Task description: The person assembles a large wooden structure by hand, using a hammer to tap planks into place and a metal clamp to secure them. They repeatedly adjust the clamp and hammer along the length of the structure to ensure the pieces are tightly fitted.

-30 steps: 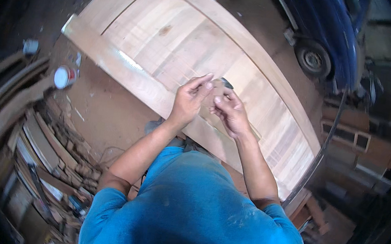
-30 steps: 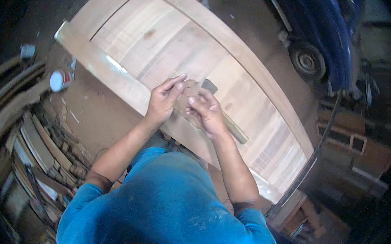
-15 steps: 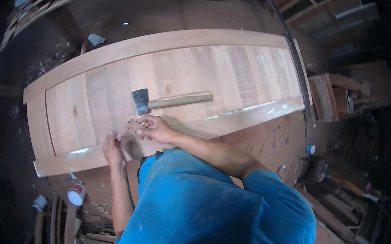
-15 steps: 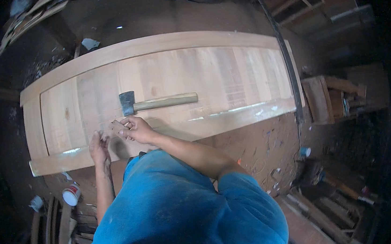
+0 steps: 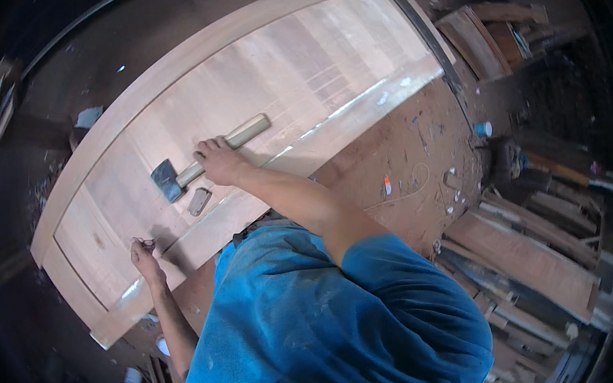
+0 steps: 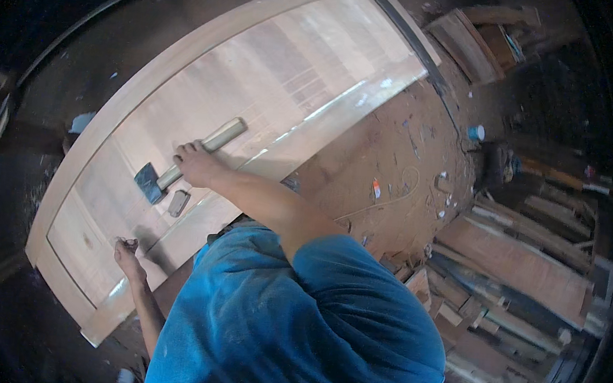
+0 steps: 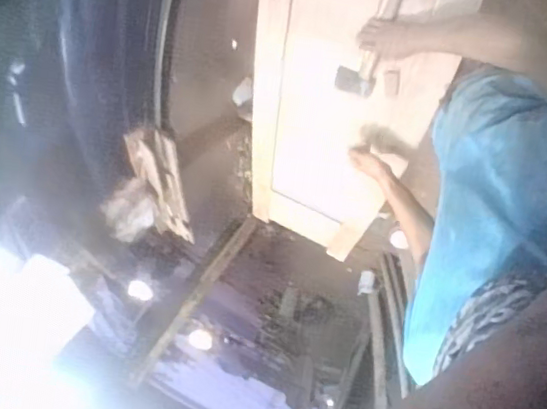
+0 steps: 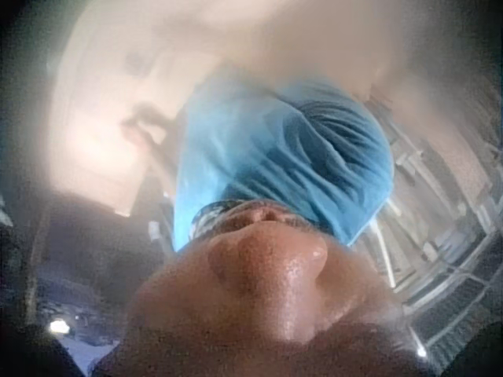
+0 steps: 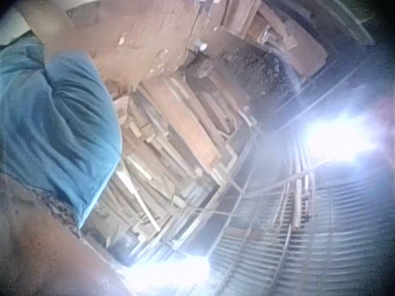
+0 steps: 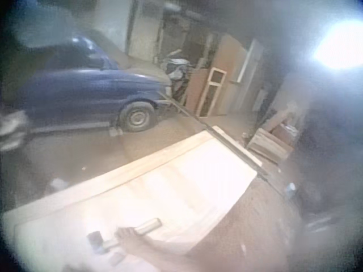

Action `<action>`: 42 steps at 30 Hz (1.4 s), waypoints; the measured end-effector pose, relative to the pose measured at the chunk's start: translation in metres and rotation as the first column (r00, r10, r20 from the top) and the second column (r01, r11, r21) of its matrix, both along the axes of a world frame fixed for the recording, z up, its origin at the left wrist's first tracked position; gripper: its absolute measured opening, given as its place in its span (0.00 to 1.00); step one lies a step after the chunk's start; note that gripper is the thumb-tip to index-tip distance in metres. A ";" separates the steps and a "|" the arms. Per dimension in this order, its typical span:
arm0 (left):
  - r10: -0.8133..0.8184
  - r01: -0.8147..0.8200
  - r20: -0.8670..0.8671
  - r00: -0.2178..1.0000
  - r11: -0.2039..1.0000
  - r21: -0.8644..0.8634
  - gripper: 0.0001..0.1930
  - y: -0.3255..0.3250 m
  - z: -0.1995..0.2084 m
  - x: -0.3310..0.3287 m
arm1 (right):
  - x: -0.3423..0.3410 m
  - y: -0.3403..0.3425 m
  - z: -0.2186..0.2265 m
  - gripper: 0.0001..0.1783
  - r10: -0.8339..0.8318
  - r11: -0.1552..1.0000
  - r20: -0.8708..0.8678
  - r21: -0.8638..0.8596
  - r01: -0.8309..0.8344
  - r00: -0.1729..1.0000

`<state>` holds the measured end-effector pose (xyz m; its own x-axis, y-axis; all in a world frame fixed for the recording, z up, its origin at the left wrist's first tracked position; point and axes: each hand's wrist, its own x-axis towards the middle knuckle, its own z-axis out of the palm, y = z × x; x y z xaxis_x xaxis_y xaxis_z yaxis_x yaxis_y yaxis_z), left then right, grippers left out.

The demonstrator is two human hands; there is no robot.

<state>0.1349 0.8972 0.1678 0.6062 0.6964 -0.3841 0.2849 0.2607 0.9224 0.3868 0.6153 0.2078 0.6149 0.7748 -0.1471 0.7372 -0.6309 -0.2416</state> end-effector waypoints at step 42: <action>-0.831 0.547 -0.445 0.333 -0.215 0.809 0.31 -0.724 0.026 0.470 | 0.142 -0.656 0.065 0.09 0.555 -0.601 -0.828 -0.466 0.649 -0.080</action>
<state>0.6047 0.1734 0.1933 0.8777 -0.4562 0.1465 -0.4711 -0.7660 0.4374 0.5287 -0.0407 0.2732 0.5649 -0.0401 -0.8242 -0.2854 0.9277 -0.2408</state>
